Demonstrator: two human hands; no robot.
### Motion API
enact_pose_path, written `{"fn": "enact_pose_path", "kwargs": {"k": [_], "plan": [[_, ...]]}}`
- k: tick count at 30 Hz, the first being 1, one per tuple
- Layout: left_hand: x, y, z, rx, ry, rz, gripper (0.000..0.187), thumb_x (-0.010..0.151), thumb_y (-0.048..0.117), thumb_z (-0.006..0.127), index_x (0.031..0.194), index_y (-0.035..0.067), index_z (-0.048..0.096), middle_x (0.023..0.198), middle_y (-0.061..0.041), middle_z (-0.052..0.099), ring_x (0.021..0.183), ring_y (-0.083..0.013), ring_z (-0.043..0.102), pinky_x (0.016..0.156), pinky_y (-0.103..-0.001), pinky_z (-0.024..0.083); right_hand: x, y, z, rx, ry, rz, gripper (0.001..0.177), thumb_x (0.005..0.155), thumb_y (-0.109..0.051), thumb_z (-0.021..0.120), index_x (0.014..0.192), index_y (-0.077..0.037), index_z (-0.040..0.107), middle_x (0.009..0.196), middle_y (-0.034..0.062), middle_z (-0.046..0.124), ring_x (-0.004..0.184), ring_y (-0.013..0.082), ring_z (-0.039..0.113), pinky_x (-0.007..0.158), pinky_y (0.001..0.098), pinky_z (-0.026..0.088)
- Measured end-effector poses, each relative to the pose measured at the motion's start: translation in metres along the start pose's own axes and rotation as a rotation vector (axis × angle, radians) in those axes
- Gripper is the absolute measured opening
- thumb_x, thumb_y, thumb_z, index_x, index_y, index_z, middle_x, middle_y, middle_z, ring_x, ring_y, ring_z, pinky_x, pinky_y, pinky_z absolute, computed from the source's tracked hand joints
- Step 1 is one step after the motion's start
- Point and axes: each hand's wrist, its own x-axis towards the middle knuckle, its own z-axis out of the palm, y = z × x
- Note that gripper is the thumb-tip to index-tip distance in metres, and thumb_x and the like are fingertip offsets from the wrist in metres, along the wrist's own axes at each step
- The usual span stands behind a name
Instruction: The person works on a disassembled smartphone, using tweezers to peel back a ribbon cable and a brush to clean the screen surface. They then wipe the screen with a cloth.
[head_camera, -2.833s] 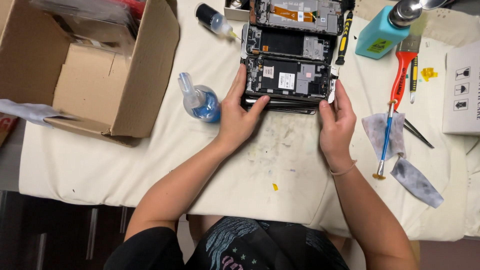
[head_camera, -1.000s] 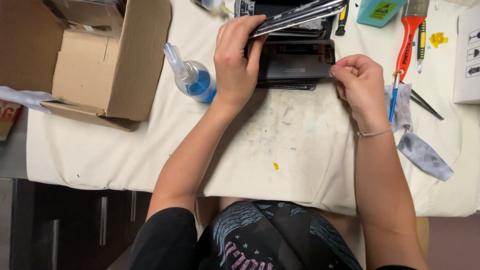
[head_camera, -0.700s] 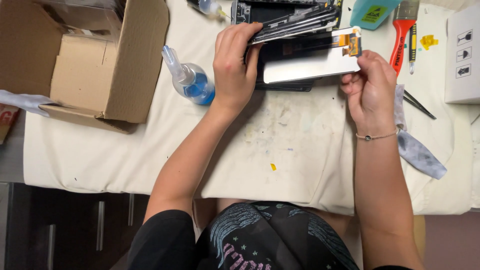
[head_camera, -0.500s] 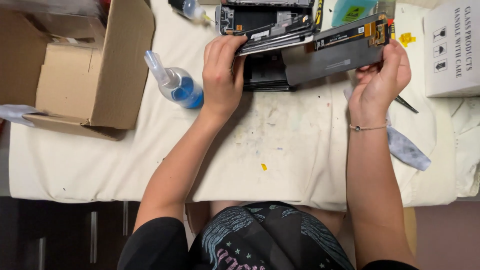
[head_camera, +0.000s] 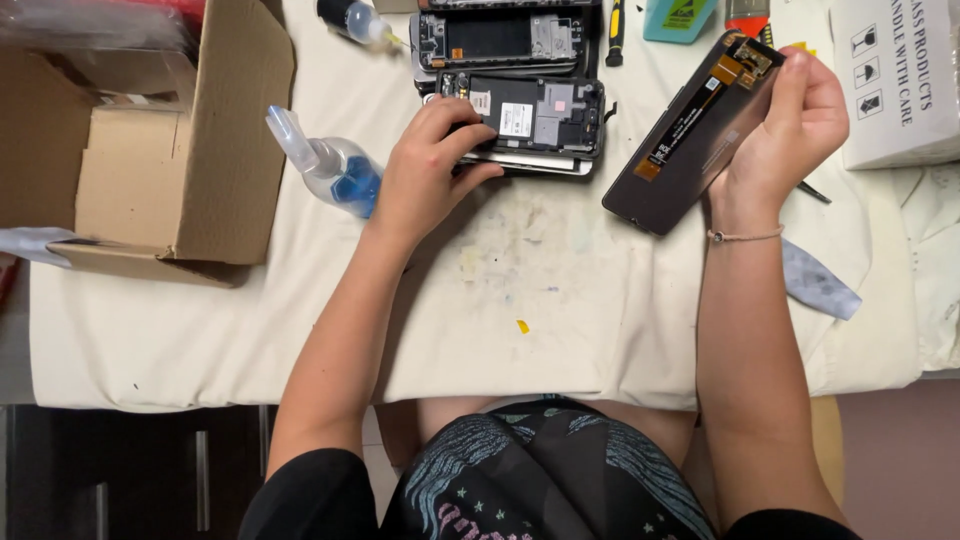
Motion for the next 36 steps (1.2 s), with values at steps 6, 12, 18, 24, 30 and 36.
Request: {"fn": "enact_pose_path", "kwargs": {"k": [6, 12, 18, 24, 30, 36], "plan": [[0.001, 0.006, 0.009, 0.142, 0.049, 0.021, 0.028, 0.093, 0.009, 0.086, 0.107, -0.005, 0.066, 0.107, -0.016, 0.06, 0.099, -0.0365, 0.06, 0.096, -0.052, 0.05, -0.008, -0.005, 0.005, -0.064, -0.111, -0.028, 0.016, 0.097, -0.011, 0.068, 0.091, 0.002, 0.074, 0.084, 0.0086, 0.071, 0.08, 0.0188, 0.069, 0.076, 0.0315, 0.057], [-0.003, 0.045, 0.013, 0.218, -0.028, 0.126, 0.042, 0.098, 0.002, 0.078, 0.136, 0.001, 0.06, 0.14, -0.023, 0.058, 0.135, -0.0429, 0.055, 0.118, -0.062, 0.041, -0.042, -0.017, 0.006, -0.119, -0.311, 0.134, 0.013, 0.101, -0.013, 0.071, 0.097, -0.002, 0.075, 0.088, 0.0072, 0.074, 0.079, 0.0134, 0.068, 0.073, 0.0268, 0.056], [-0.04, 0.078, 0.04, 0.18, 0.032, 0.422, 0.015, 0.104, 0.013, 0.062, 0.113, 0.01, 0.073, 0.12, -0.011, 0.071, 0.119, -0.0264, 0.067, 0.11, -0.047, 0.047, -0.123, -0.017, -0.013, -0.226, -0.563, 0.447, 0.01, 0.102, -0.007, 0.069, 0.107, 0.002, 0.072, 0.079, 0.0076, 0.07, 0.071, 0.0098, 0.069, 0.065, 0.0214, 0.058], [-0.075, 0.065, 0.038, 0.277, -0.148, 0.364, 0.017, 0.099, 0.009, 0.065, 0.112, 0.009, 0.076, 0.116, -0.01, 0.075, 0.118, -0.0235, 0.067, 0.109, -0.042, 0.047, -0.137, -0.03, -0.005, -0.724, -0.878, -0.202, 0.005, 0.097, -0.007, 0.082, 0.101, -0.006, 0.08, 0.093, 0.0119, 0.071, 0.083, 0.0298, 0.071, 0.068, 0.0367, 0.058], [-0.094, 0.08, -0.004, 0.404, -0.263, 0.082, 0.047, 0.095, 0.006, 0.056, 0.141, -0.003, 0.056, 0.146, -0.019, 0.06, 0.131, -0.0352, 0.06, 0.108, -0.044, 0.05, -0.061, -0.044, -0.046, -0.684, -0.704, -0.511, 0.017, 0.101, 0.014, 0.059, 0.109, 0.008, 0.073, 0.106, 0.0204, 0.062, 0.096, 0.0318, 0.058, 0.08, 0.0392, 0.05], [-0.139, 0.091, -0.051, 0.636, -0.21, -0.401, 0.029, 0.086, 0.017, 0.075, 0.111, 0.005, 0.065, 0.117, -0.007, 0.069, 0.093, -0.0304, 0.065, 0.069, -0.041, 0.052, 0.024, 0.001, -0.134, -1.153, -0.801, -0.414, 0.04, 0.097, 0.011, 0.063, 0.136, 0.014, 0.072, 0.132, 0.0264, 0.059, 0.116, 0.0445, 0.061, 0.092, 0.0526, 0.05]]}}
